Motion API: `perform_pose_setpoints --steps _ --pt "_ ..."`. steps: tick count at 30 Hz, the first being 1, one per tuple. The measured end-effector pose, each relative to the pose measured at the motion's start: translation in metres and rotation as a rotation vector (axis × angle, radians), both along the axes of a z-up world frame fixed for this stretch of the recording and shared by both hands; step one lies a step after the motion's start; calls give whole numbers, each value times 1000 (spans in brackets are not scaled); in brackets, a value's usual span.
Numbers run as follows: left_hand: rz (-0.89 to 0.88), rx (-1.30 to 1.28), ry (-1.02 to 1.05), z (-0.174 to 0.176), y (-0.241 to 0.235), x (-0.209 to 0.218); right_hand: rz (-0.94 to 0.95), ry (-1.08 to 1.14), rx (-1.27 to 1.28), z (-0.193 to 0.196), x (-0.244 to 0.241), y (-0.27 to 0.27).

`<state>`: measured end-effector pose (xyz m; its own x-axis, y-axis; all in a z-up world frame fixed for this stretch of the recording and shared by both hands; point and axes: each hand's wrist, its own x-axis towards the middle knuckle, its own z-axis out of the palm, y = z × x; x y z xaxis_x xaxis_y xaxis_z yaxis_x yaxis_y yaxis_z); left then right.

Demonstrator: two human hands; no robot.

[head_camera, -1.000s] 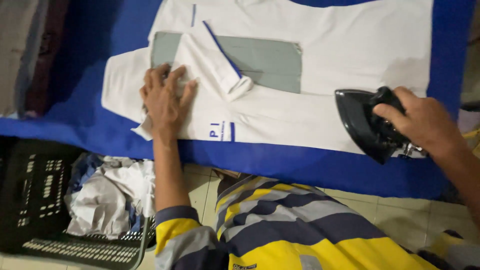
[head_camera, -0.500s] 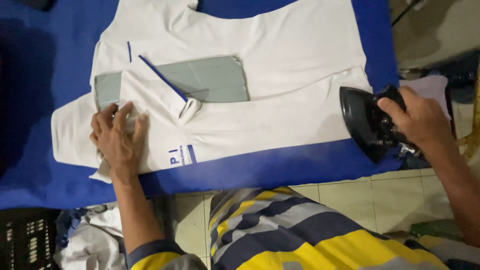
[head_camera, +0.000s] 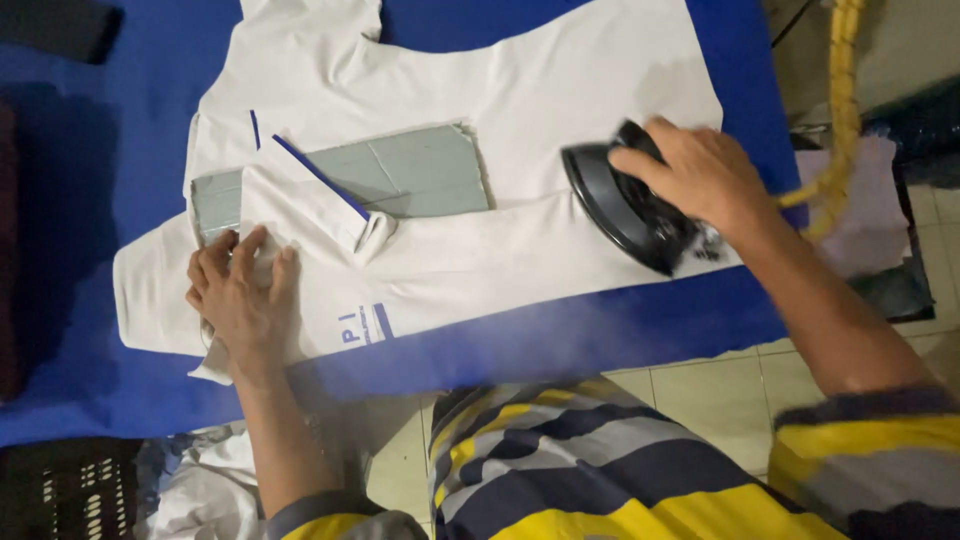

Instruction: Ironing a white uniform shirt and folding it neatly using a folding board as a template.

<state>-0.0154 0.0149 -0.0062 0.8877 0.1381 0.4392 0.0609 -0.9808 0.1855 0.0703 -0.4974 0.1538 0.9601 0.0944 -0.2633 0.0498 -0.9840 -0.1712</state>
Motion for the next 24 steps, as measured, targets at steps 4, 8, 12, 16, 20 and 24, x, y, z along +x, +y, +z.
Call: perform_pose_setpoints --steps 4,8,12,16,20,24 --pt "24 -143 68 40 -24 -2 21 9 26 -2 19 19" --pt "1 -138 18 29 -17 -2 44 91 33 9 1 21" --pt "-26 -116 -1 22 -10 -3 24 144 -56 11 -17 4" --pt "-53 -84 -102 23 -11 -4 78 11 -93 15 -21 -36" --pt "-39 -97 -82 19 -10 -4 -205 53 -96 22 -33 -72" --pt "-27 -78 -104 16 -10 -4 -354 -34 -114 2 -36 -135"
